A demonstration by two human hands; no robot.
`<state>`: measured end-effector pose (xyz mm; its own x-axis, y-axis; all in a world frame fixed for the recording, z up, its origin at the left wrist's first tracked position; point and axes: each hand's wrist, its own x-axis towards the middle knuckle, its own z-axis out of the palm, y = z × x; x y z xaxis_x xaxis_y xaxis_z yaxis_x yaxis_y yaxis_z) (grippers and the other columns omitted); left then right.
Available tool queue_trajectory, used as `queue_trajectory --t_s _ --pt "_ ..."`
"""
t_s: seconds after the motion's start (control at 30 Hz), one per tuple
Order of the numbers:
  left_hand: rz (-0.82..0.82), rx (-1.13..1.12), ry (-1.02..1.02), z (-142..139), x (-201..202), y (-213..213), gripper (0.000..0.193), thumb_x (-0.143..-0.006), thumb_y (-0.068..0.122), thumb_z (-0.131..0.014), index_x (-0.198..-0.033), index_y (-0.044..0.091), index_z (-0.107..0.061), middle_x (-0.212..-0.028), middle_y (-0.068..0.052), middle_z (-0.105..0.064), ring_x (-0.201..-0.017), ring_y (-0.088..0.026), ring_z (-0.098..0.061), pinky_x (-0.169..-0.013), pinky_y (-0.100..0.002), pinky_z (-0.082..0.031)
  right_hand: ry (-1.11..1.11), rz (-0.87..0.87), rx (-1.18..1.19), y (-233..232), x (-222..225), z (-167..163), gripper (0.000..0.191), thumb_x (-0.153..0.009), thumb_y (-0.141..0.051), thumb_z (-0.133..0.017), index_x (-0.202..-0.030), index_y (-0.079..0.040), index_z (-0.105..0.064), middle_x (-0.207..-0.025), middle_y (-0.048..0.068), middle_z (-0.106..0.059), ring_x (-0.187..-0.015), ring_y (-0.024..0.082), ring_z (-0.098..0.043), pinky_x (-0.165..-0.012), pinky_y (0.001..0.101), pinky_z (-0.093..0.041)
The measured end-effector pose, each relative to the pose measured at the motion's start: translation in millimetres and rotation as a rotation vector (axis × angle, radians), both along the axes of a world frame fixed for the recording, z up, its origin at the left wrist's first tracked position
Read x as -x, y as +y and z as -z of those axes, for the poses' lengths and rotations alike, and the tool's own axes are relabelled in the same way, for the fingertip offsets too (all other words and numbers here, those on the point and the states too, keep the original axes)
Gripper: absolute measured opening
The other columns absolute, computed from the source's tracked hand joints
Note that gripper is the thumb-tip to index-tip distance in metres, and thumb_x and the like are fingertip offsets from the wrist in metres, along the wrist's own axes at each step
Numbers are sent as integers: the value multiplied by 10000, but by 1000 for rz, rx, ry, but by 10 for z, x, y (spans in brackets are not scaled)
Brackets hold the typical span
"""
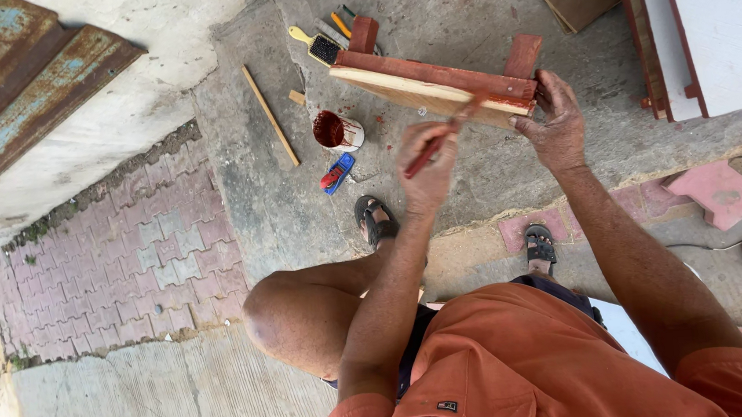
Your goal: The person paints a small wooden stool-like frame with red paint using a brush, first coating the top surface and edges, then flipping the piece over to paint the underside and legs. They dip the brush into a paint can between strokes and rotate the piece to reach different sides.
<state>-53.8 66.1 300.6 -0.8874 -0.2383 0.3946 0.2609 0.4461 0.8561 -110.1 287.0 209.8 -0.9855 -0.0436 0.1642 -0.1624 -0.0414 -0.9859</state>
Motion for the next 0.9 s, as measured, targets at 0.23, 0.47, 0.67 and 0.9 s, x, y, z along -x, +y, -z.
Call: queue_trajectory --t_s 0.23,0.47,0.67,0.9 --pt "-143 150 30 -90 9 -82 96 -918 92 -780 -993 110 -724 -1029 -73 -737 -937 -145 -716 -814 -286 -648 4 -4 -71 1 11 1 820 -898 64 -840 -1584 18 -394 -1578 166 -421 -1509 298 -472 -1227 395 -416" --pt "17 41 105 -117 108 -354 142 -910 50 -782 -1017 100 -704 -1020 -51 -719 -947 -156 -714 -824 -283 -639 0 12 -63 1 19 -34 796 -911 87 -819 -1587 21 -406 -1573 138 -430 -1498 278 -502 -1246 391 -420" --pt "-256 93 -21 -100 199 -555 112 -915 77 -752 -1011 104 -702 -1014 -45 -706 -874 -140 -705 -740 -267 -638 47 -6 -68 -12 13 -23 805 -911 101 -827 -1596 20 -411 -1569 134 -420 -1497 272 -496 -1257 395 -421" --pt "-60 118 38 -207 285 -821 147 -891 86 -811 -986 109 -701 -982 -36 -707 -900 -143 -707 -797 -277 -630 50 -12 -22 -44 18 -27 799 -922 106 -824 -1601 10 -415 -1579 131 -439 -1512 279 -501 -1277 406 -422"
